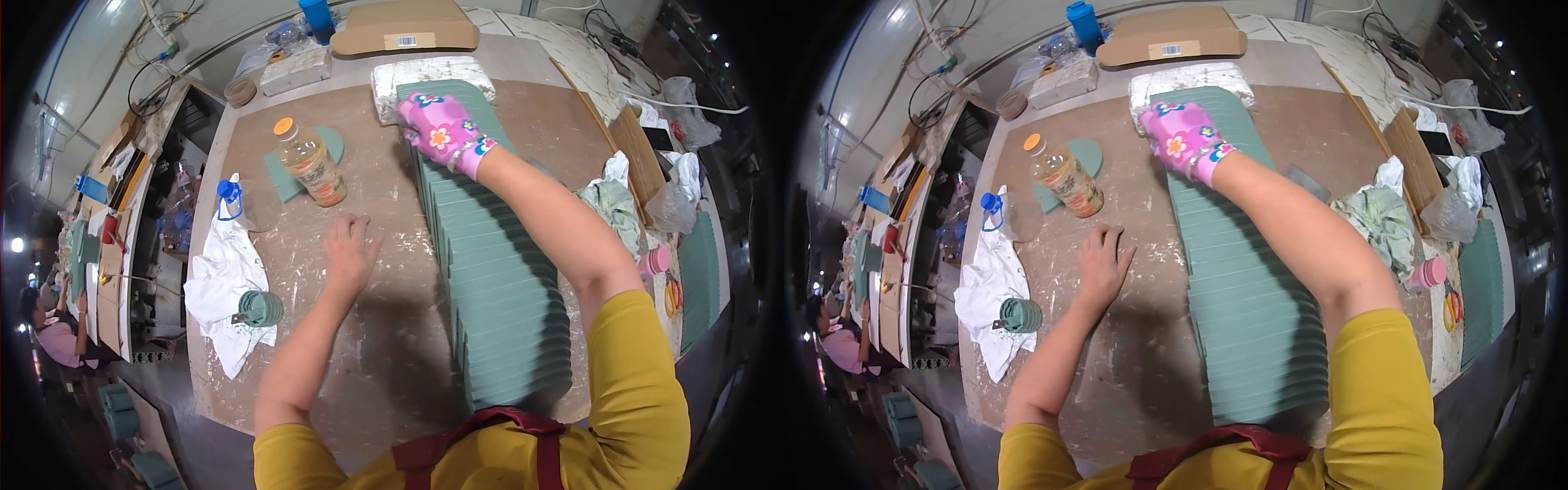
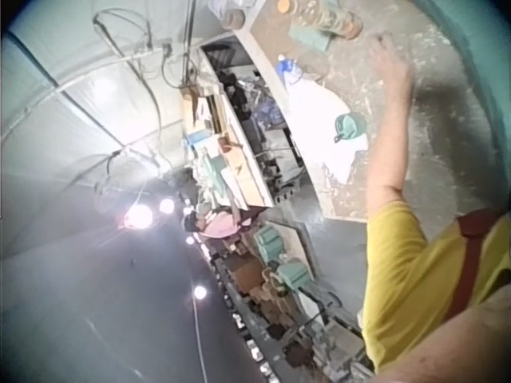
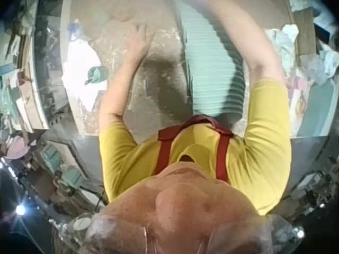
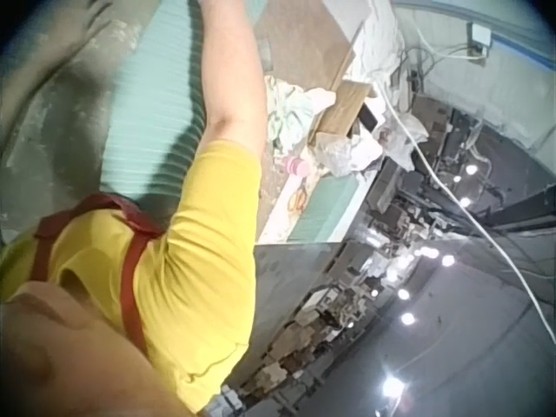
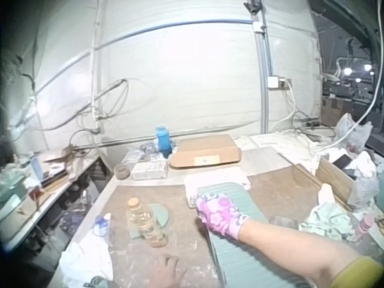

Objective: The person applies a green paste to the grooves of stacked foam blocks using a small tool, then wipes the blocks with a cloth. After pouring liquid from a bottle onto the cloth, they continue wiping the foam blocks and a white block.

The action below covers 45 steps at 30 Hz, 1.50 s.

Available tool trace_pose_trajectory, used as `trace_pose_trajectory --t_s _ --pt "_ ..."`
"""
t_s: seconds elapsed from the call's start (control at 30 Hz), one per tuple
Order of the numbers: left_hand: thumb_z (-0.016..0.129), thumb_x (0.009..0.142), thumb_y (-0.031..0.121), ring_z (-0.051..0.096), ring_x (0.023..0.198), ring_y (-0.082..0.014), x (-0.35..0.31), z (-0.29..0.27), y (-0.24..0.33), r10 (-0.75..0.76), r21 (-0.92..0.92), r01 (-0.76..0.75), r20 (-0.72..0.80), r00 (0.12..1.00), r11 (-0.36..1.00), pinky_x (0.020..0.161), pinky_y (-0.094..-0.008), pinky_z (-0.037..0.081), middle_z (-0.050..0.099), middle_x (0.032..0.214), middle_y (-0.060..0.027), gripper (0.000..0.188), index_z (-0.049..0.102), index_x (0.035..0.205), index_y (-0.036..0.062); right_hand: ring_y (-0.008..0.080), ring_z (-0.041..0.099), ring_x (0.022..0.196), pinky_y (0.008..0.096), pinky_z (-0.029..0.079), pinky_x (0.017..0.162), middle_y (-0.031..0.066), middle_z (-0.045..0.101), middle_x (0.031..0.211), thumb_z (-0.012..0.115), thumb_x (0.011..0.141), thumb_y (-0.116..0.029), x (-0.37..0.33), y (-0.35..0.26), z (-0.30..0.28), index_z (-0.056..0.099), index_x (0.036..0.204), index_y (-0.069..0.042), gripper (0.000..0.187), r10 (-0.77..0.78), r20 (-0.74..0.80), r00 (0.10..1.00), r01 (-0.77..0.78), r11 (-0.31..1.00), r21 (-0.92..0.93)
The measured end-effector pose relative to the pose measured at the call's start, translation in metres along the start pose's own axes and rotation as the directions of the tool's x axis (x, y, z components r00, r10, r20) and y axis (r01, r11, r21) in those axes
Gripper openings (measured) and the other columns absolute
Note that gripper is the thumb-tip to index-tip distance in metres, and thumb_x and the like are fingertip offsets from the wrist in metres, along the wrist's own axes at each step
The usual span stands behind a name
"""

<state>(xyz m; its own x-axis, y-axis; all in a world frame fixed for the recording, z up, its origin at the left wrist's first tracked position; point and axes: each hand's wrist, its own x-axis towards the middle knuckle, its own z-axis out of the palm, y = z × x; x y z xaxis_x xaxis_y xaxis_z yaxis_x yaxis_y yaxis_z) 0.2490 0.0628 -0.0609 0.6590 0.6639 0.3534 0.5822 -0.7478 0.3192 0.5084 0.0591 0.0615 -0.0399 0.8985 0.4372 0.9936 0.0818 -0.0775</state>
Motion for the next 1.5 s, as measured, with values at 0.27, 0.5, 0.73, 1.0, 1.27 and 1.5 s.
trace_pose_trajectory --t_s 0.27,0.5,0.73,1.0,1.27,1.5 --pt "0.064 0.083 0.029 0.045 0.11 -0.0331 0.002 -0.001 0.008 -0.057 0.009 0.057 0.054 0.997 0.998 0.089 -0.0459 0.035 0.046 0.119 -0.0139 0.043 0.054 0.119 0.0066 0.0349 0.062 0.086 0.044 0.049 0.072 0.0144 0.062 0.093 0.059 0.081 -0.016 -0.002 0.031 -0.025 0.055 0.089 -0.008 0.012 0.046 -0.011 0.999 -0.046 0.997 0.06" --pt "0.063 0.083 0.032 0.044 0.115 -0.0306 -0.002 -0.004 0.004 -0.089 0.005 0.089 0.092 0.992 0.996 0.094 -0.0454 0.033 0.048 0.122 -0.0133 0.047 0.054 0.122 0.0059 0.028 0.063 0.072 0.0383 0.05 0.062 0.011 0.063 0.081 0.057 0.082 -0.014 0.029 0.034 -0.029 0.054 0.076 -0.003 0.012 0.559 0.351 0.751 -0.659 0.615 0.433" --pt "0.065 0.082 0.029 0.046 0.111 -0.0332 0.0 -0.004 0.006 -0.064 -0.008 0.065 0.064 0.996 0.998 0.091 -0.0465 0.035 0.047 0.12 -0.0135 0.044 0.054 0.119 0.0066 0.0354 0.063 0.082 0.043 0.051 0.07 0.0179 0.063 0.086 0.059 0.082 -0.012 0.026 0.043 -0.007 0.059 0.086 -0.004 0.009 -0.113 -0.015 0.994 0.112 0.993 -0.019" --pt "0.064 0.083 0.029 0.046 0.112 -0.0336 -0.001 -0.001 -0.003 -0.04 -0.031 0.042 0.061 0.997 0.999 0.092 -0.0464 0.036 0.048 0.121 -0.0148 0.045 0.054 0.12 0.0056 0.0345 0.064 0.082 0.0417 0.051 0.074 0.0169 0.065 0.085 0.062 0.079 -0.017 0.009 0.019 -0.019 0.06 0.086 -0.004 0.015 0.018 0.063 0.998 -0.015 0.998 -0.053" --pt "0.064 0.082 0.03 0.047 0.111 -0.0333 0.003 -0.003 0.008 -0.07 0.027 0.068 0.074 0.995 0.997 0.09 -0.0464 0.037 0.049 0.12 -0.0143 0.045 0.055 0.119 0.006 0.0347 0.063 0.083 0.0425 0.05 0.073 0.0163 0.063 0.087 0.058 0.081 -0.013 -0.003 0.054 -0.026 0.059 0.09 -0.008 0.011 0.041 -0.022 0.999 -0.041 0.999 0.009" --pt "0.063 0.081 0.031 0.047 0.11 -0.0328 -0.001 -0.001 0.004 -0.05 0.005 0.05 0.051 0.997 0.999 0.088 -0.0477 0.038 0.05 0.12 -0.0135 0.046 0.055 0.119 0.0058 0.0213 0.063 0.068 0.0362 0.05 0.065 0.0079 0.063 0.071 0.044 0.092 -0.021 0.024 0.072 -0.009 0.057 0.081 -0.007 0.022 0.271 0.162 0.949 -0.284 0.957 0.061"
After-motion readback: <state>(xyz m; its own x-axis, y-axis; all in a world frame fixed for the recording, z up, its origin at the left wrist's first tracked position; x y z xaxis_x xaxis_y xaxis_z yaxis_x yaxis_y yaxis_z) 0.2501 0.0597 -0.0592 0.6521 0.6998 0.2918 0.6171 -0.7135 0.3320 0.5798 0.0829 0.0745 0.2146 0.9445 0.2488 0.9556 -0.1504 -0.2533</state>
